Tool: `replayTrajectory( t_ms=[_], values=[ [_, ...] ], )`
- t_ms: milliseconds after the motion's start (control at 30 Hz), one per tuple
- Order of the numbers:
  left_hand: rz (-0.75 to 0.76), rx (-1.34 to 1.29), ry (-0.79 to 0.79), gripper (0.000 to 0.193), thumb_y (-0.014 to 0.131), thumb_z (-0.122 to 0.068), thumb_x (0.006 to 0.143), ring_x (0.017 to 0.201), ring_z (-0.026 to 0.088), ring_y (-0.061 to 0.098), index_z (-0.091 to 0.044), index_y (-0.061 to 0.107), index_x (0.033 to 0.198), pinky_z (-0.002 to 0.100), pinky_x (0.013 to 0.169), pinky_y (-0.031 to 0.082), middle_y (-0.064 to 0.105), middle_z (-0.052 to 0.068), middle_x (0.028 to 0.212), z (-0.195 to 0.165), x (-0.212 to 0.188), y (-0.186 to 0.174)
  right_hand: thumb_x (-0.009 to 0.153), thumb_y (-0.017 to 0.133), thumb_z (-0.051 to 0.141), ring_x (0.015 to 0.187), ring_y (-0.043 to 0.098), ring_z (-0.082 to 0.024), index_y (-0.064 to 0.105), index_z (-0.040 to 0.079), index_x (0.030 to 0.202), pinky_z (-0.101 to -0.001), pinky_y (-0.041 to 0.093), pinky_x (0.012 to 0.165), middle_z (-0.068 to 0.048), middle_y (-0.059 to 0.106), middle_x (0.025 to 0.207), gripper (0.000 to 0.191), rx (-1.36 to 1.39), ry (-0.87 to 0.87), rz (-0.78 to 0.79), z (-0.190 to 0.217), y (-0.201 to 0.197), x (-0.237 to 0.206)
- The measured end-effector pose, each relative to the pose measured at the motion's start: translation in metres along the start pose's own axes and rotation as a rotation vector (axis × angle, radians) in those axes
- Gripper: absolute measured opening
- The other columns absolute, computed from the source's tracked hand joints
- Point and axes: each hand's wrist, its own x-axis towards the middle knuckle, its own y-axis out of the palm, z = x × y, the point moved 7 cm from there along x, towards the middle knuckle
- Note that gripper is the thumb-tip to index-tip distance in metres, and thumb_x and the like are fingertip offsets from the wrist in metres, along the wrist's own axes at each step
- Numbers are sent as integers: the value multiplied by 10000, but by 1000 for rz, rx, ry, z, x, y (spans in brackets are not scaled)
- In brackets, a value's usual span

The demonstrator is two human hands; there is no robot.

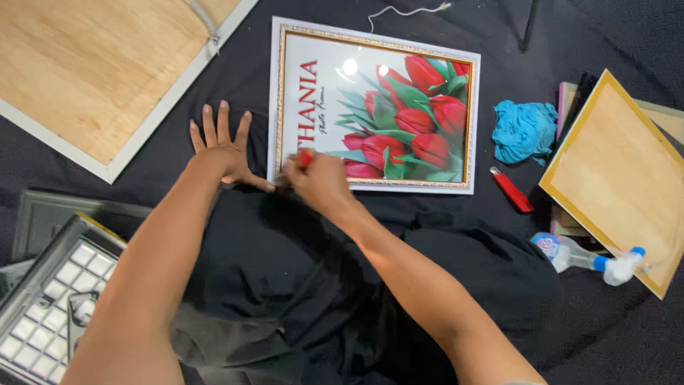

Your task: The person attaches a hanging wire to the back of a wooden picture frame, then uses a brush to wipe the back and front surfaces of the frame. The person handles a second frame and repeats the cleaning process.

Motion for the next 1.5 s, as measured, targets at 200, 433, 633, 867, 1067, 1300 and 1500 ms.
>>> replayTrajectory(
  t_ms=[200,433,633,867,1067,1300,1500],
  values=[
    [43,-62,7,1706,844,-873,421,1488,433,-339,-255,-198,1623,651,1183,-124,-333,175,1654,0,-11,-11,846,694,308,595,669,-375,723,34,778,-433,521,559,-192,656,628,284,-24,-305,47,39,2,53],
    [89,-30,13,1705,839,-876,430,1467,435,-380,-275,-235,1608,671,1158,-128,-370,188,1642,5,-6,-10,906,738,326,567,682,-249,735,46,773,-392,530,569,-138,690,637,310,-83,-205,39,24,-24,194],
    [87,-55,23,1717,843,-875,419,1458,438,-403,-264,-231,1611,669,1155,-156,-372,193,1637,3,-3,-11,922,731,133,657,673,-131,752,25,946,-325,558,627,-106,740,761,112,234,-417,-367,24,-58,219],
    [64,-9,11,1715,831,-889,429,1443,450,-402,-234,-222,1614,665,1152,-152,-372,211,1630,1,5,-5,945,736,195,615,662,-89,695,51,891,-263,509,522,-13,701,764,159,434,91,-185,-127,-121,188],
    [60,-3,15,1724,821,-904,422,1432,453,-413,-231,-228,1613,676,1143,-161,-378,223,1620,0,6,-3,903,791,198,613,709,-276,740,10,827,-431,556,569,-149,721,712,209,-385,-117,-618,-189,-274,124],
    [61,-6,1,1721,817,-908,419,1433,452,-416,-240,-232,1608,675,1140,-156,-377,216,1621,1,10,2,748,673,127,723,711,-362,714,103,812,-519,558,653,-138,733,794,79,-518,-143,-211,-132,-156,49],
    [5,-2,18,1746,839,-886,385,1430,440,-406,-238,-219,1613,676,1138,-149,-365,216,1625,1,13,6,938,706,32,1098,739,-207,725,66,1216,-330,562,955,-115,767,1185,281,375,-341,144,-25,-36,-5]
  ],
)
